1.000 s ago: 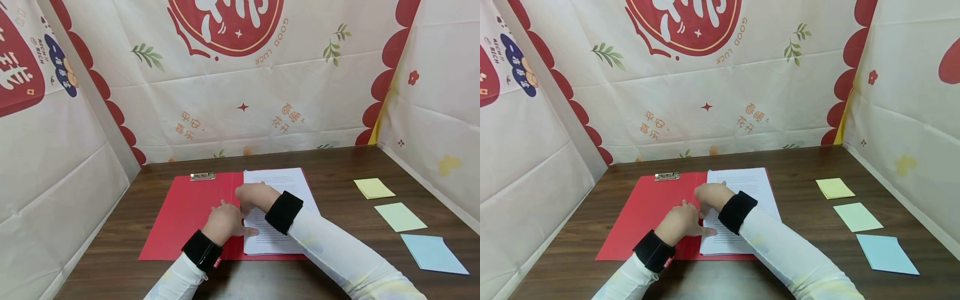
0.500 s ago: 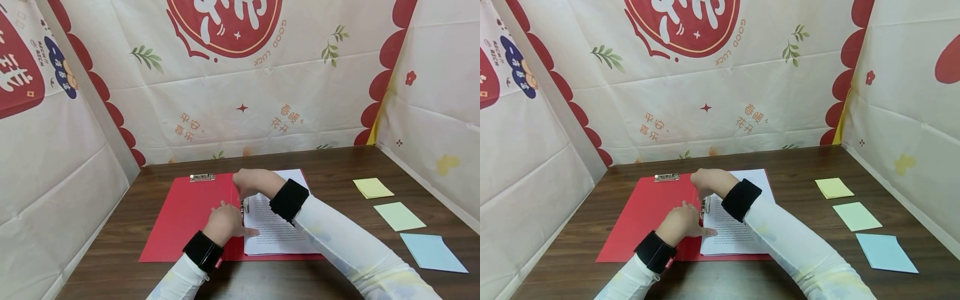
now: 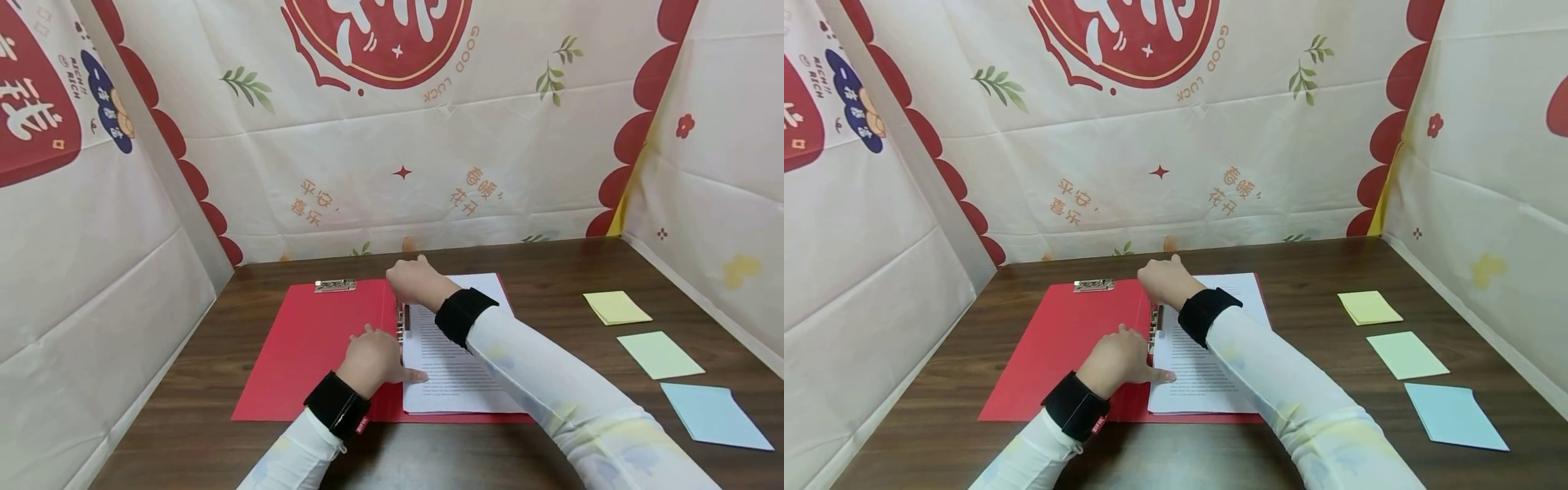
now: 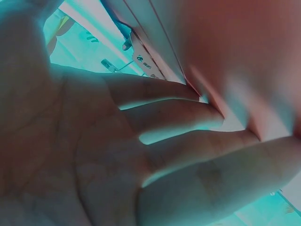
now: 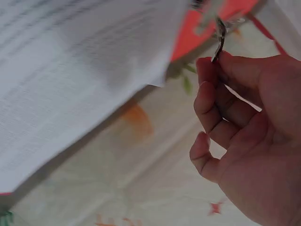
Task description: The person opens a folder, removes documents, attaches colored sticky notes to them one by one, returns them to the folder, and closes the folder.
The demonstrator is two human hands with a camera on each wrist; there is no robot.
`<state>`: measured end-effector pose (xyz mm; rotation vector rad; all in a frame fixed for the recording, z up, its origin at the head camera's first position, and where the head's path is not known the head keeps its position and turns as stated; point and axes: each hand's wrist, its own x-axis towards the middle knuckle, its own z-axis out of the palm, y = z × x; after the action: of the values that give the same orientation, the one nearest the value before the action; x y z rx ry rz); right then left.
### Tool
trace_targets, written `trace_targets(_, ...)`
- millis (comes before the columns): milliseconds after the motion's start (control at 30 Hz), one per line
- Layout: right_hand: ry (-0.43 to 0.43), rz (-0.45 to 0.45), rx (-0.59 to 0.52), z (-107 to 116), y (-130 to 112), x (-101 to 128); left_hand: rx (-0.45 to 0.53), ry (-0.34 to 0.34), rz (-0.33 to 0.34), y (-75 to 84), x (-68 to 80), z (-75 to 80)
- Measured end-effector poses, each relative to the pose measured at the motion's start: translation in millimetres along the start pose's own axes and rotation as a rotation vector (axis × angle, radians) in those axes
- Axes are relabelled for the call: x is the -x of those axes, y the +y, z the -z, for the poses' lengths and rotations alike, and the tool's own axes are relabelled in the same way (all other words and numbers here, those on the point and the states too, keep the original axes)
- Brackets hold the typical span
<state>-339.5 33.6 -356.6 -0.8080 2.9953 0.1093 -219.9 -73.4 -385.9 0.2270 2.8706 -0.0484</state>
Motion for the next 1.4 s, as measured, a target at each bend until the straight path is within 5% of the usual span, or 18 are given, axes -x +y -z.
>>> trace_targets(200, -0.076, -0.006, -0.095, -18, 11, 0, 0.006, 0.014, -0.013, 0.5, -0.2, -0.3)
trace_targets(433, -0.145, -0.021, -0.110, -15, 21, 8, -0.010, 0.002, -0.007, 1.6, -2.8, -1.6)
trace_targets(833, -0.122, -0.019, -0.168, 24, 31, 89, 0.022, 0.029, -0.018, -1.2, -0.9, 0.1)
trace_targets(1100, -0.247, -0.010, -0.245, -3, 33, 149, 0.029, 0.048, -0.039, -0.7, 0.2, -0.2)
trace_targets(1400, -0.284, -0.031, -0.306, -35, 32, 164, -0.005, 0.047, -0.020, -1.0, -0.5, 4.0)
